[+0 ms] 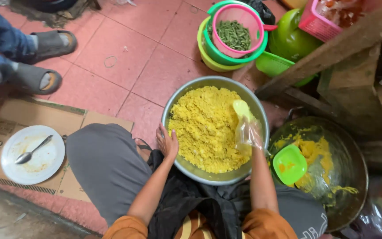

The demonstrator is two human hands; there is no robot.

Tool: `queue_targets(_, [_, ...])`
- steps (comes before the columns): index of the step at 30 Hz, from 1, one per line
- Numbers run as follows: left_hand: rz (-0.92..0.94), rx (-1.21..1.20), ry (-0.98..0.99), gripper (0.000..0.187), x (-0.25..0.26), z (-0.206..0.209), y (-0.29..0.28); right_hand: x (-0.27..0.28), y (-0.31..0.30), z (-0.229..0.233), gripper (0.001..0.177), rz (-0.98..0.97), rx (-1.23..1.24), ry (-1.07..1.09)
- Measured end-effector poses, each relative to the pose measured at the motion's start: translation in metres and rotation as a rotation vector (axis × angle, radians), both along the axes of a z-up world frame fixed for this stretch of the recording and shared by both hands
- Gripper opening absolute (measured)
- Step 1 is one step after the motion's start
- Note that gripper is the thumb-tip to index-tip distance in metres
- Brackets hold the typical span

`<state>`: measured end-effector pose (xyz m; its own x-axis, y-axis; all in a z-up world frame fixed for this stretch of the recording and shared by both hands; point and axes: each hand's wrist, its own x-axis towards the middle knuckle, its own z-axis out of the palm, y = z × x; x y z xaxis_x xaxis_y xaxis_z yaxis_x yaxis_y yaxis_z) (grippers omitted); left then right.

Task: Mixing and preparing yellow rice in a large metal basin.

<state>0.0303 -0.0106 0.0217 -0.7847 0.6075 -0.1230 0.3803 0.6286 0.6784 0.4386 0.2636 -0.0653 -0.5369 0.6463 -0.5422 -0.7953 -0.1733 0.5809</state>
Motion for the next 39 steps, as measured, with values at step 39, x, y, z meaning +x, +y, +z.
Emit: queue_targets(39, [-0.132,0.423,0.166,0.021,-0.009,0.046,0.007,-0.019,-0.177,0.025,0.018,1.598,2.265,-2.353])
